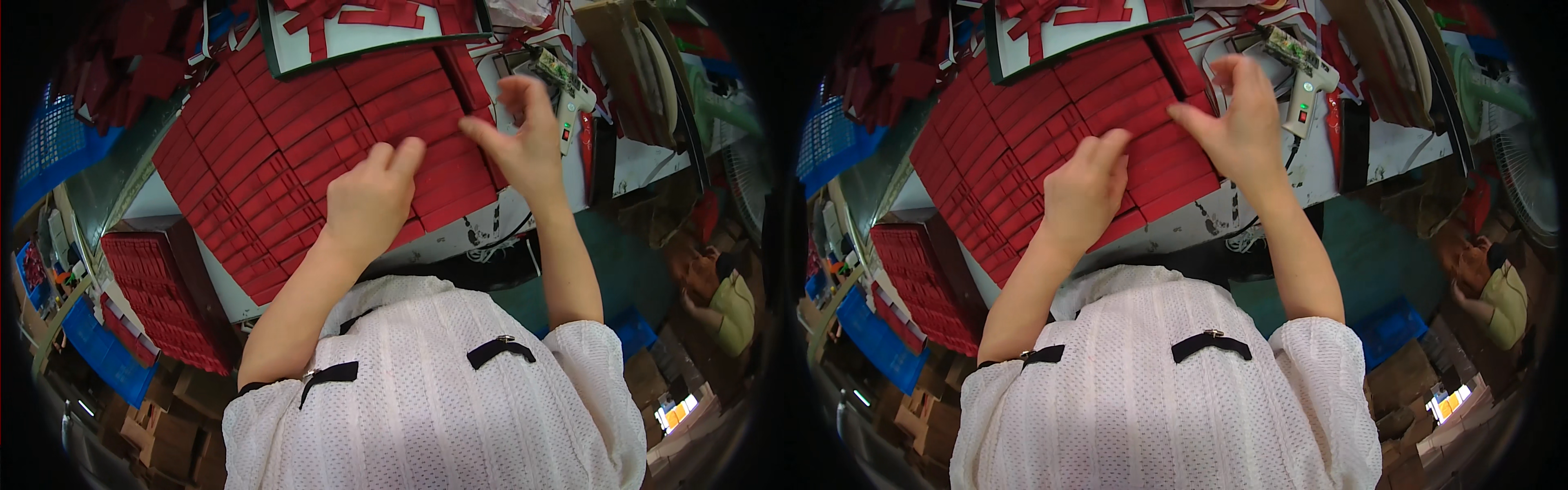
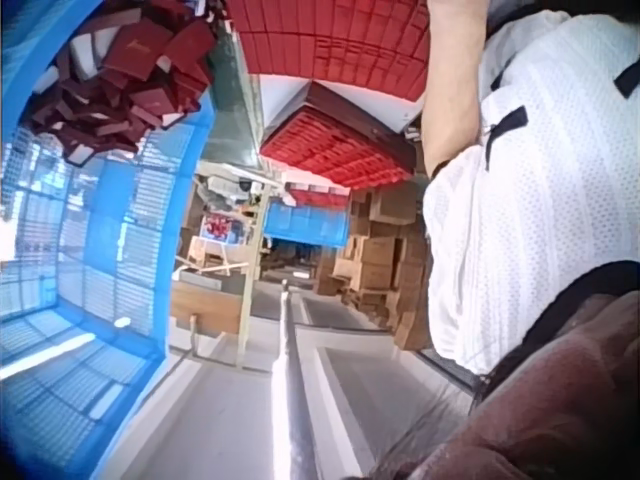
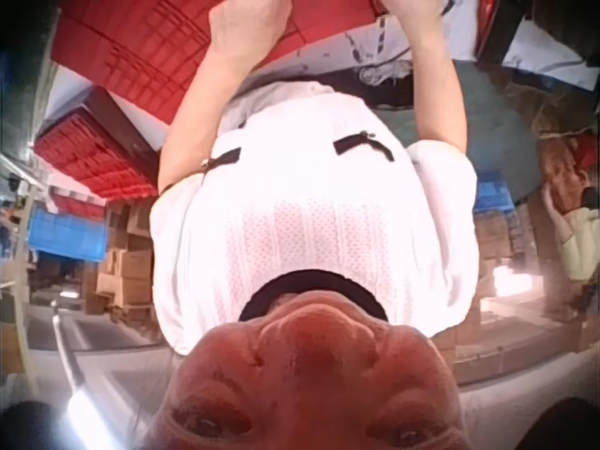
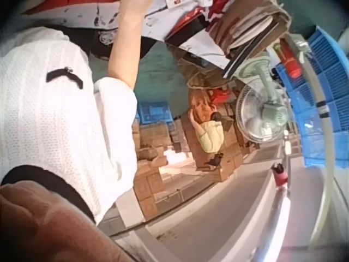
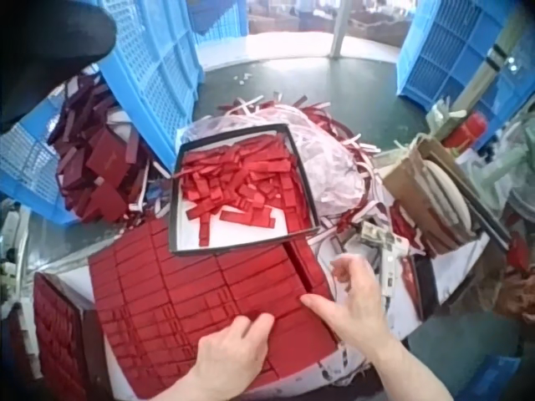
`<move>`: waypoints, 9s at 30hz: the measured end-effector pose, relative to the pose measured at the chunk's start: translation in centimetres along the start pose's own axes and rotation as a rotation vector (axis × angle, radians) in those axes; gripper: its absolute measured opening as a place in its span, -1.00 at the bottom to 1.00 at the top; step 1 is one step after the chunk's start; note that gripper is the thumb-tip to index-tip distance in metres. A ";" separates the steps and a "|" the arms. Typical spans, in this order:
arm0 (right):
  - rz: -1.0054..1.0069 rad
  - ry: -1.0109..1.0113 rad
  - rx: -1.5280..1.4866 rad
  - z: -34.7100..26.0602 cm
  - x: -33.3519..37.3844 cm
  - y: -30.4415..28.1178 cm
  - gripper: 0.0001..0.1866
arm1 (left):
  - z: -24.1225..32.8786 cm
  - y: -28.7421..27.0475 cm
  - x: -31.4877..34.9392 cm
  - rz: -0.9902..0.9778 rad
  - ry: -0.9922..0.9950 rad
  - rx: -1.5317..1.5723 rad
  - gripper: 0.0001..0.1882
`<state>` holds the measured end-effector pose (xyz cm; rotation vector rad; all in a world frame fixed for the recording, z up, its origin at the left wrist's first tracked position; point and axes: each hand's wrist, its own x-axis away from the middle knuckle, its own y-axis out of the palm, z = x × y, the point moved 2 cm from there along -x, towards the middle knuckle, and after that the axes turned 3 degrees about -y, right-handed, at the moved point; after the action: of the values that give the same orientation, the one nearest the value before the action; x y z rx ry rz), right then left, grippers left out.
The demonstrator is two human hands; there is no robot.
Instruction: The person uses a hot glue gun to attach small red paper strips to a larger red paper grid structure. They repeatedly apply glue to the grid and press the strips into place, working methodically across the surface.
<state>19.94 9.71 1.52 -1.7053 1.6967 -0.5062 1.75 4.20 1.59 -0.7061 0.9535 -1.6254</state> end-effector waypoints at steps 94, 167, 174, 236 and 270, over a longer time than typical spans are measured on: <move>-0.073 0.236 -0.048 0.1 4.0 -0.5 -0.59 | -0.3 -1.5 3.0 0.049 0.247 -0.078 -0.63; 0.081 -0.231 0.016 -2.8 2.6 2.4 -0.81 | -3.5 -2.1 -1.4 0.285 0.207 -0.048 -0.86; 0.131 -0.209 0.100 -2.2 1.0 3.3 -0.86 | -3.5 -2.6 -2.4 0.164 0.254 -0.033 -0.85; 0.048 -0.066 0.152 -1.8 -0.4 3.5 -0.77 | -3.7 -3.0 -2.7 -0.060 0.462 -0.225 -0.55; 0.144 -0.193 0.063 -1.8 1.4 1.9 -0.82 | 0.5 0.7 2.3 0.035 0.165 -0.124 -0.24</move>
<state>17.43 8.15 1.20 -1.5224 1.6315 -0.3147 1.96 1.82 1.20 -0.6422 1.1874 -1.6233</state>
